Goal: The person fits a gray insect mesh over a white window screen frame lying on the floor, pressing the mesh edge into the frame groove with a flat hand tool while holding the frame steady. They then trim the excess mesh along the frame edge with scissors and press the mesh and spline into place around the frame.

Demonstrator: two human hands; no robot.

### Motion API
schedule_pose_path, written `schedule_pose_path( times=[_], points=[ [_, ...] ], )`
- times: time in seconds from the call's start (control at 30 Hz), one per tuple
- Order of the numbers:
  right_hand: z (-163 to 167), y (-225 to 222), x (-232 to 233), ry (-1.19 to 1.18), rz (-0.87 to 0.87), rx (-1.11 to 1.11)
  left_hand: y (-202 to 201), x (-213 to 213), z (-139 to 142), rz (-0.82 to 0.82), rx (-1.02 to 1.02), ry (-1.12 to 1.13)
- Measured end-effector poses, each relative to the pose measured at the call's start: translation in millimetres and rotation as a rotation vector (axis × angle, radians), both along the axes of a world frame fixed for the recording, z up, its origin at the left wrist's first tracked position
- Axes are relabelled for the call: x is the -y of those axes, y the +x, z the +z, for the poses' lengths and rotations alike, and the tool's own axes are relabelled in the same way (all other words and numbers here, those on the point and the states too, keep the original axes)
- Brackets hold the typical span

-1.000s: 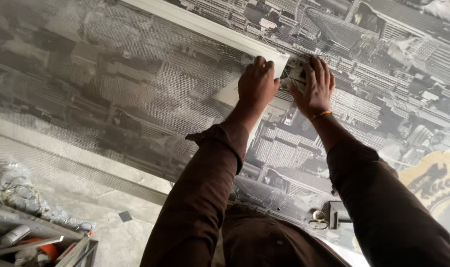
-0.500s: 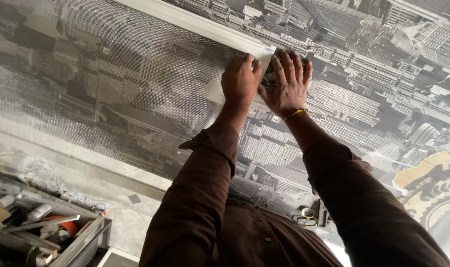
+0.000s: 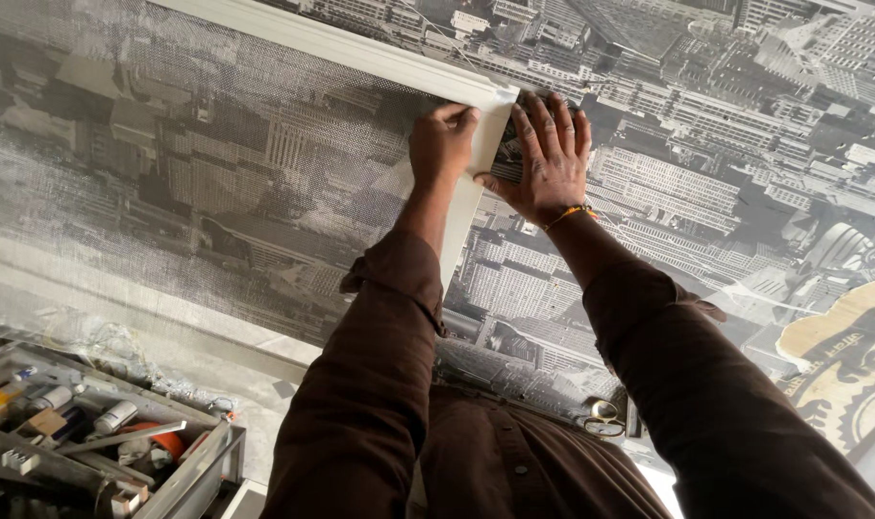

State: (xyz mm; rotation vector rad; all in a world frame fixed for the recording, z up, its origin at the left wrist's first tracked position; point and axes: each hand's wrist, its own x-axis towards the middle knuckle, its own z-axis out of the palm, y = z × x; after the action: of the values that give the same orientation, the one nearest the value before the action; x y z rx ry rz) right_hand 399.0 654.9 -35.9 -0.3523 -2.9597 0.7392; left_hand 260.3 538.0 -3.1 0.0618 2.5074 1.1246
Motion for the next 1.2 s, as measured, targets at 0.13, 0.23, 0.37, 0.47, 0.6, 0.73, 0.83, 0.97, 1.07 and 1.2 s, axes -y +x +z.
schedule_pose_path(
  times=[0.13,0.23,0.37,0.47,0.6,0.73,0.83,0.97,1.07,1.2],
  points=[
    [2,-2,0,0.016,0.009,0.023,0,-1,-1,0.013,0.072,0.011],
    [2,-3,0,0.028,0.009,0.061,3,-3,1,0.016,0.023,-0.063],
    [4,-2,0,-0.007,-0.001,0.052,10,3,9,-0.058,-0.042,-0.121],
    [4,-2,-1,-0.001,-0.001,0.036,17,12,18,-0.124,-0.081,-0.175],
    [3,-2,-1,-0.002,-0.001,0.044,22,18,18,-0.165,-0.169,-0.202],
    [2,-1,0,-0.005,-0.002,0.033,20,16,3,-0.153,-0.173,-0.220],
    [2,-1,1,0.010,0.006,-0.002,13,18,-5,-0.114,-0.069,-0.103],
    [2,-2,2,0.007,0.000,0.027,-1,21,-6,-0.164,-0.008,-0.041],
    [3,-3,0,0.006,0.004,0.032,-1,25,-6,-0.195,0.057,-0.051],
    [4,-2,0,0.013,0.003,0.013,16,38,0,-0.300,-0.158,-0.155]
  ],
)
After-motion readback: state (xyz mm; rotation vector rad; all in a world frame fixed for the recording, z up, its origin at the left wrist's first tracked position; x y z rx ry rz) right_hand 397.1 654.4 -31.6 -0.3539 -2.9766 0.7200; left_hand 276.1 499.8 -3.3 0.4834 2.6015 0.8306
